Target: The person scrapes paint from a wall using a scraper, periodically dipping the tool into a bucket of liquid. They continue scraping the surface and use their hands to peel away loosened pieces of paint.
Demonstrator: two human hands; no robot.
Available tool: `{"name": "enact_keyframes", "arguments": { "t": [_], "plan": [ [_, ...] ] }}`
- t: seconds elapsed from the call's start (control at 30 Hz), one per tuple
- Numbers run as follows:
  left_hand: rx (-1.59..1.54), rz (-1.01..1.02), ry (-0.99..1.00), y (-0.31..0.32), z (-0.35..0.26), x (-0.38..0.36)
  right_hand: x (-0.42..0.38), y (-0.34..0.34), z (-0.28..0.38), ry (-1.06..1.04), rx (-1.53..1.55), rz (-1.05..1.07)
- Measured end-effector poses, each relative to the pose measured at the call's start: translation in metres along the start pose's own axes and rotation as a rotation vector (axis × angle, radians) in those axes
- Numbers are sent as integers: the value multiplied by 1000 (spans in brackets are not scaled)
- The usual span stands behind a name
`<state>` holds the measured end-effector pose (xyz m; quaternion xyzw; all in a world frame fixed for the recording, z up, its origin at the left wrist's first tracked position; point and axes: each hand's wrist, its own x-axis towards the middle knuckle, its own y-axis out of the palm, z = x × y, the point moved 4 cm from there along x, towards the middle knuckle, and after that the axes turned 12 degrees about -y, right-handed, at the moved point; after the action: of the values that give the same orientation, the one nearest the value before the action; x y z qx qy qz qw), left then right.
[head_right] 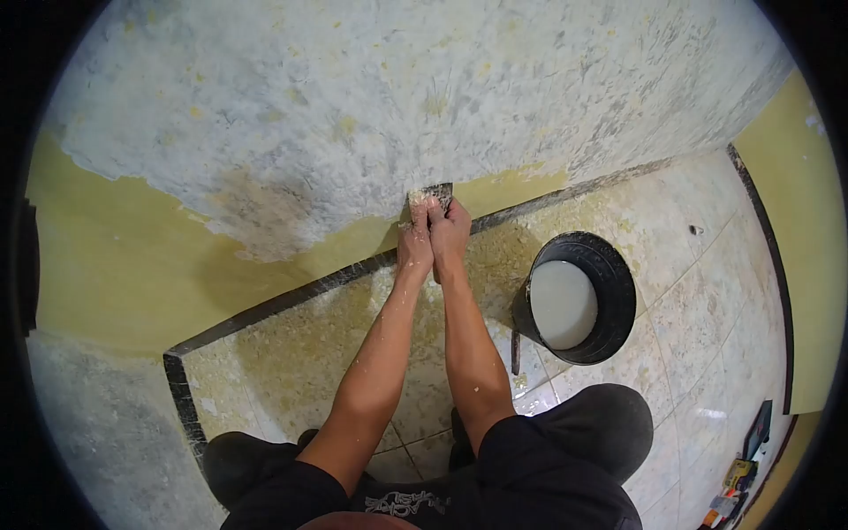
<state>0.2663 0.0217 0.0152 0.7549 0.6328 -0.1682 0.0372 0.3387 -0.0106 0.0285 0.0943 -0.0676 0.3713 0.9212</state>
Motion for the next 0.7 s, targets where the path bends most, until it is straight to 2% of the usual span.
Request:
{"name": "enact_keyframes", "arguments": {
  "t": [0.03,0.07,0.17,0.23,0.27,0.33,0.43,0.5,0.57,0.63,0.7],
  "plan": [
    [-11,-1,5,0,5,4,3,2,4,-18,98,7],
    [56,24,-6,2,10,13,8,0,-12,-64,-10,10],
    [146,67,-79,-2,4,6,7,2,-13,-134,67,-5],
    [145,-37,94,-1,-5,3,13,2,1,-110,-7,-15],
    [156,-25,76,-1,-1,2,6,-4,2,-61,-104,-24],
    [29,125,-195,2,4,-1,0,-8,-4,-41,-105,-24],
    [-56,107,-77,3,-13,-8,15,-2,-1,-70,-52,9],
    [-125,91,-22,7,-8,1,17,-1,0,-54,23,14],
    [-184,74,34,4,0,2,8,-1,4,-66,-27,-6],
    [27,84,-91,-3,-1,-1,5,2,3,-107,-57,-12],
    [155,57,-72,-6,-2,3,4,6,-7,-99,56,-51]
  ]
}}
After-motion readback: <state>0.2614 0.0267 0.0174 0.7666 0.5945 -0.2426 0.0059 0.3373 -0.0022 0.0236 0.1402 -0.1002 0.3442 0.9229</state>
